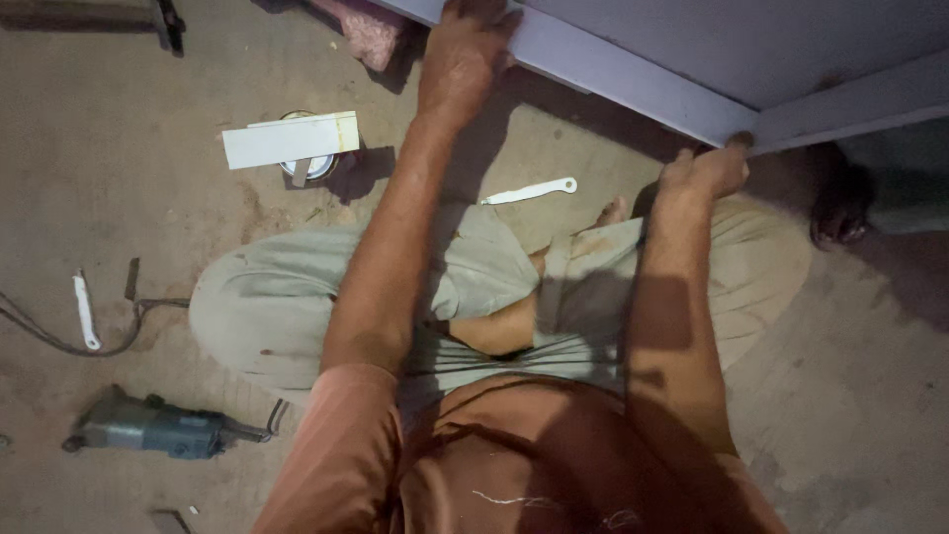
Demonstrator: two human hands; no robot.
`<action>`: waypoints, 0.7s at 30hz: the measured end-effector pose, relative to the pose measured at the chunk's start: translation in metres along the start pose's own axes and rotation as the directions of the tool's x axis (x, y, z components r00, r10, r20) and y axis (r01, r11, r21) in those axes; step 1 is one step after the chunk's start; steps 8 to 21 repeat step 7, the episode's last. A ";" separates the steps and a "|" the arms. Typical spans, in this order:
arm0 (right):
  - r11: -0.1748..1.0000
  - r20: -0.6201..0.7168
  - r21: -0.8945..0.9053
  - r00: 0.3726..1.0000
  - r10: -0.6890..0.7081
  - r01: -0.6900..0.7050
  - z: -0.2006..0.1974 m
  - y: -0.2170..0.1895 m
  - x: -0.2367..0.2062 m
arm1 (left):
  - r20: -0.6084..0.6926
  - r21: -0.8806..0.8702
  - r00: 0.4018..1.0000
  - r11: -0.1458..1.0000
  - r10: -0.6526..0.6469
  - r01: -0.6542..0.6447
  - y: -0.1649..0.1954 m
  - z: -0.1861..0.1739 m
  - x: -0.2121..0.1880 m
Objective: The person cuts white plastic strips to size using a handheld router and fits them into the bottom edge of a cabinet. They repeatedly measure, cut, and test the fit of the strips against the furniture frame.
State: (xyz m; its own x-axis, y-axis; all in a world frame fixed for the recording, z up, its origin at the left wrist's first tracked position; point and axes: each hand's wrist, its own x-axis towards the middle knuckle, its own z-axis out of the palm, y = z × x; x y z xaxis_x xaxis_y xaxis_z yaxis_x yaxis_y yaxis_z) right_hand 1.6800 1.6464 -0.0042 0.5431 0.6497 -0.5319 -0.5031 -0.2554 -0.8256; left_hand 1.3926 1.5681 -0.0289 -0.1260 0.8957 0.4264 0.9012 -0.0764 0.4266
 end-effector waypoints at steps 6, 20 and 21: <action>0.999 0.022 0.048 1.000 0.014 -0.015 0.010 -0.005 -0.009 | 0.223 0.208 0.970 0.977 -0.102 0.055 0.005 0.014 0.010; 0.998 0.041 0.068 0.999 0.011 -0.014 0.010 -0.006 -0.010 | 0.252 0.240 0.959 0.969 -0.127 0.066 0.006 0.015 0.008; 0.998 0.041 0.068 0.999 0.011 -0.014 0.010 -0.006 -0.010 | 0.252 0.240 0.959 0.969 -0.127 0.066 0.006 0.015 0.008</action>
